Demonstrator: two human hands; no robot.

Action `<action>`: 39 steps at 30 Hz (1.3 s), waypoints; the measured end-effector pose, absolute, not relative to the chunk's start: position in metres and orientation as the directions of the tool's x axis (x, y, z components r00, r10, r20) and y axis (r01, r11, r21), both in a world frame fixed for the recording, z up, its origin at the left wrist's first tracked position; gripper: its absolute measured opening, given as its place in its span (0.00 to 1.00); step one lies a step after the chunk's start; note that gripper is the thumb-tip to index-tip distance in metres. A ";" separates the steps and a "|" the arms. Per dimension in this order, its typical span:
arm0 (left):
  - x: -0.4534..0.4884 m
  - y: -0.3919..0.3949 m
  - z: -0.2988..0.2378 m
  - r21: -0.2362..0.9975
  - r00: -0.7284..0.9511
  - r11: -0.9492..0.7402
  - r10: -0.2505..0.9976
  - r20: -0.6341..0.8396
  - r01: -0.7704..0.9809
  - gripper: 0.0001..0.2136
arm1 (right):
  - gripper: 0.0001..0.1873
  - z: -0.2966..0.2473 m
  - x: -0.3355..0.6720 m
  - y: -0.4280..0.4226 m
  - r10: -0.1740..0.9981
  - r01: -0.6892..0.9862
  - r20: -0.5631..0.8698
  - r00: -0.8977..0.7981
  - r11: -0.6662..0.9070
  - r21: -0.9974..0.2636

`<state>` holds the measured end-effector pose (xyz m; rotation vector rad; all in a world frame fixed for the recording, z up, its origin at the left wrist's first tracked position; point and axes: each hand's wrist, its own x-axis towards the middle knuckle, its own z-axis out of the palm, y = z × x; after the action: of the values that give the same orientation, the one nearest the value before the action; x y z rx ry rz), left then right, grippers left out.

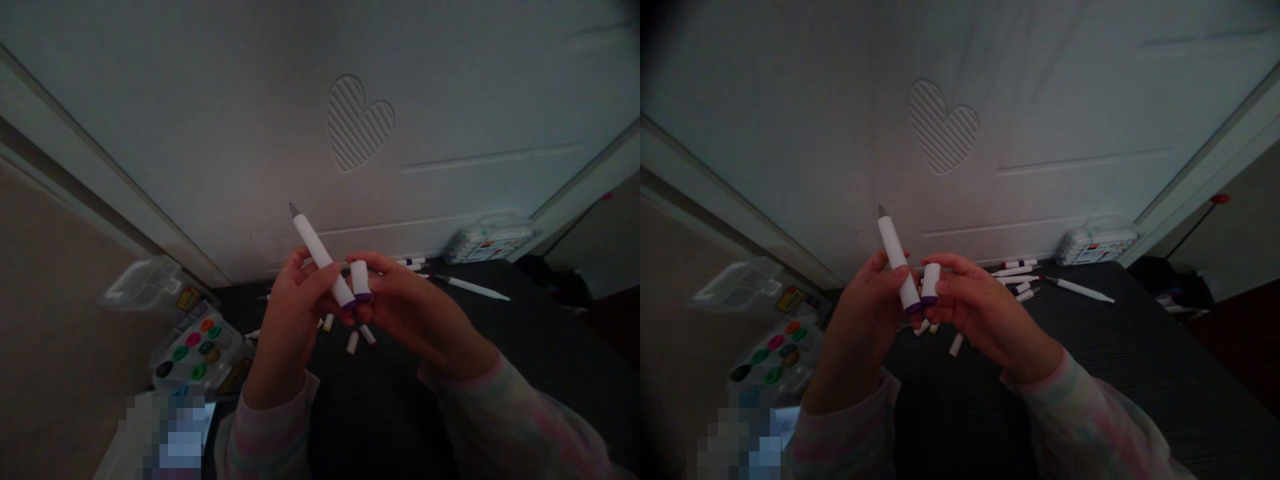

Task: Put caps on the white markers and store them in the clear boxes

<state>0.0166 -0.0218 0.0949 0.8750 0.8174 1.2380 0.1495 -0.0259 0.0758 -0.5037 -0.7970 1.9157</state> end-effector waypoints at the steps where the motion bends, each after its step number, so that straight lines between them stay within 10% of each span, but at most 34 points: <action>1: 0.016 -0.022 0.095 0.898 0.146 0.110 0.988 -0.052 -0.427 0.13 | 0.12 0.076 0.149 -0.026 0.896 -0.620 -0.007 -0.444 -0.313 -0.720; 39: 0.010 -0.028 0.095 0.909 0.191 0.003 0.978 0.084 -0.418 0.15 | 0.14 0.083 0.151 -0.034 0.869 -0.539 0.074 -0.489 -0.234 -0.810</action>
<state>0.0103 -0.0285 0.0950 1.0089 0.7265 1.2606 0.1515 -0.0341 0.0834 -0.4955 -1.0079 1.8652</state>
